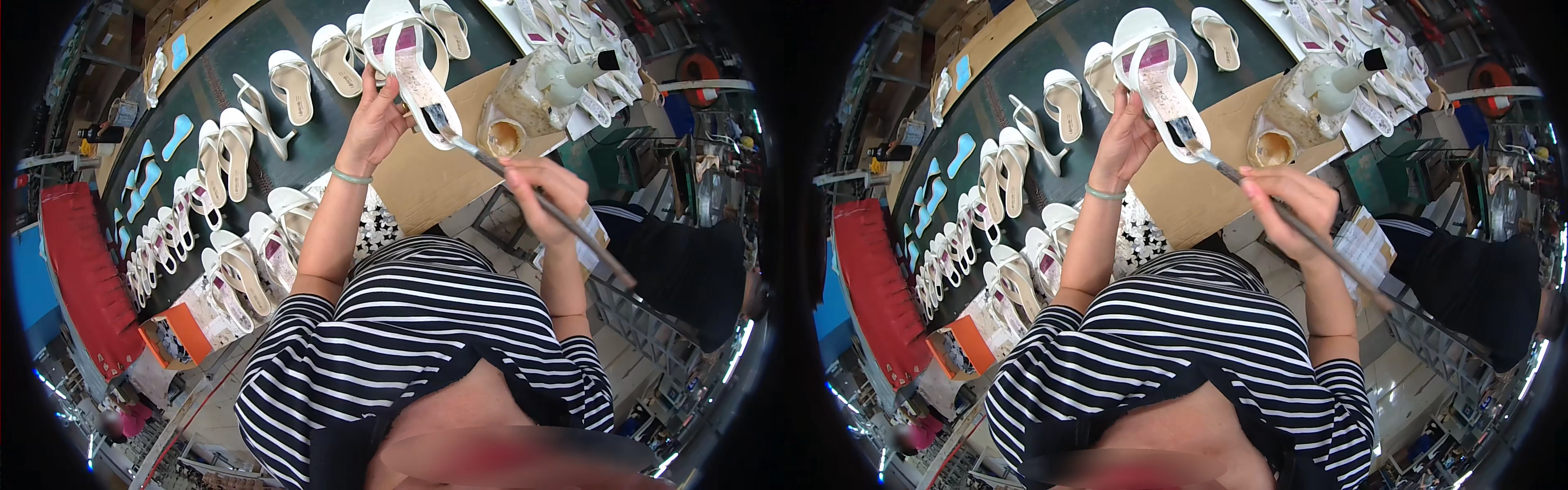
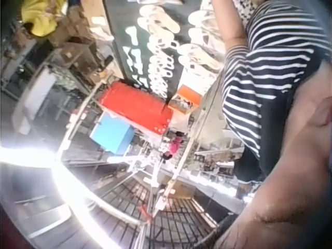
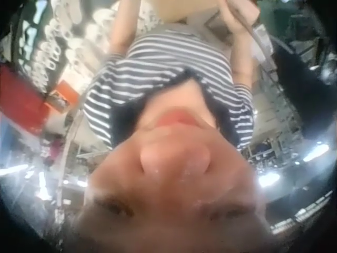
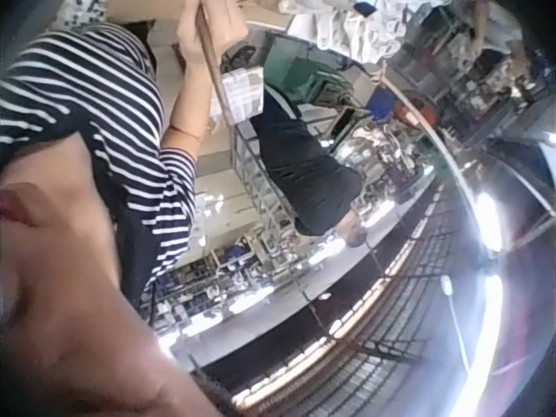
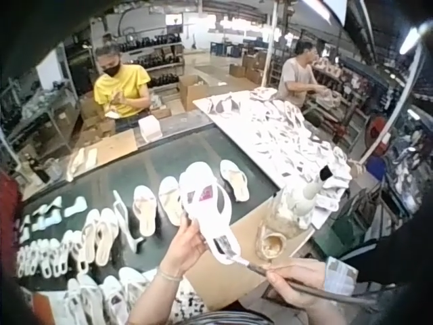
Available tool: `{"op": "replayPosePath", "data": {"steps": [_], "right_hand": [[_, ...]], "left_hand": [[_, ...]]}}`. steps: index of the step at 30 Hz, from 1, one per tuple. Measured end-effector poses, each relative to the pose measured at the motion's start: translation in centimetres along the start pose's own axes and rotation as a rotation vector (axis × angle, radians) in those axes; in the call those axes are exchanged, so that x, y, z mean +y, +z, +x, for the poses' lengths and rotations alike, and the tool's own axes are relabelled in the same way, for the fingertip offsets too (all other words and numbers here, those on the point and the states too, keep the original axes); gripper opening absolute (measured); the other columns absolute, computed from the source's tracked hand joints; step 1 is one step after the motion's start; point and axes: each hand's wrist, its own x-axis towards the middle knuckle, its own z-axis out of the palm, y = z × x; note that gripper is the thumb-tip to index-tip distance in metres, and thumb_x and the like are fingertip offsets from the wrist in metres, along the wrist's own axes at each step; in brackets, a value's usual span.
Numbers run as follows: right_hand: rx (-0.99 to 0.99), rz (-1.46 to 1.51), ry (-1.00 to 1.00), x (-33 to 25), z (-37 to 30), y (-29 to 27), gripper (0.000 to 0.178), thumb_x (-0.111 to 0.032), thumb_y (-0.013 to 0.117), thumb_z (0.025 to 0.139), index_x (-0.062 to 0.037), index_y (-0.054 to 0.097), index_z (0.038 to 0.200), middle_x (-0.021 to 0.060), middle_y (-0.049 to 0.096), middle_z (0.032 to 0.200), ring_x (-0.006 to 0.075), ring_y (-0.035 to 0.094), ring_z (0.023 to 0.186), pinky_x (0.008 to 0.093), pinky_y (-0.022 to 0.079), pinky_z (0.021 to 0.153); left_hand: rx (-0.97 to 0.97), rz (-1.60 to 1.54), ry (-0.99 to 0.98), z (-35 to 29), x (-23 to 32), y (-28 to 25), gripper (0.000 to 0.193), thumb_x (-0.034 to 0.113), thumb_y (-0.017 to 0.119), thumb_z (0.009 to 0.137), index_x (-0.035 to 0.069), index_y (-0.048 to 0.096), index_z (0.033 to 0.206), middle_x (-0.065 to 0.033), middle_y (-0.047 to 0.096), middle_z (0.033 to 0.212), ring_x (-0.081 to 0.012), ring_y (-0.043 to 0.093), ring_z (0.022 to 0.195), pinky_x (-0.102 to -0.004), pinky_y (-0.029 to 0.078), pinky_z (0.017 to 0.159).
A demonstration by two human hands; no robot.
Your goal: Applying adhesive and assembling insoles and outsoles of white shoes at a production line workbench.
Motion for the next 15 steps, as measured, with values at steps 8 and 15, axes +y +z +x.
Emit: {"op": "replayPosePath", "data": {"steps": [8, 15], "right_hand": [[0.767, 0.684, -0.035, -0.1, -0.4, -9.0, 0.033, -0.030, 0.049, 0.096, -0.0022, 0.065, 0.089, 0.0161, 0.068, 0.093, 0.0278, 0.064, 0.074, 0.0339, 0.049, 0.067], [0.935, 0.735, 0.075, 4.2, -2.9, -13.6, 0.042, -0.034, 0.042, 0.100, 0.0016, 0.064, 0.104, 0.0187, 0.065, 0.108, 0.0316, 0.063, 0.096, 0.0378, 0.051, 0.082]], "left_hand": [[0.159, -0.122, -0.236, 1.4, -4.0, -2.0, 0.051, 0.026, 0.055, 0.097, 0.023, 0.027, 0.139, -0.0077, 0.051, 0.124, -0.0244, 0.058, 0.106, -0.0448, 0.053, 0.084], [0.348, -0.140, -0.273, 9.1, -8.6, -7.1, 0.034, 0.032, 0.039, 0.102, 0.012, 0.047, 0.128, -0.0111, 0.054, 0.122, -0.0271, 0.055, 0.111, -0.0502, 0.049, 0.089]]}}
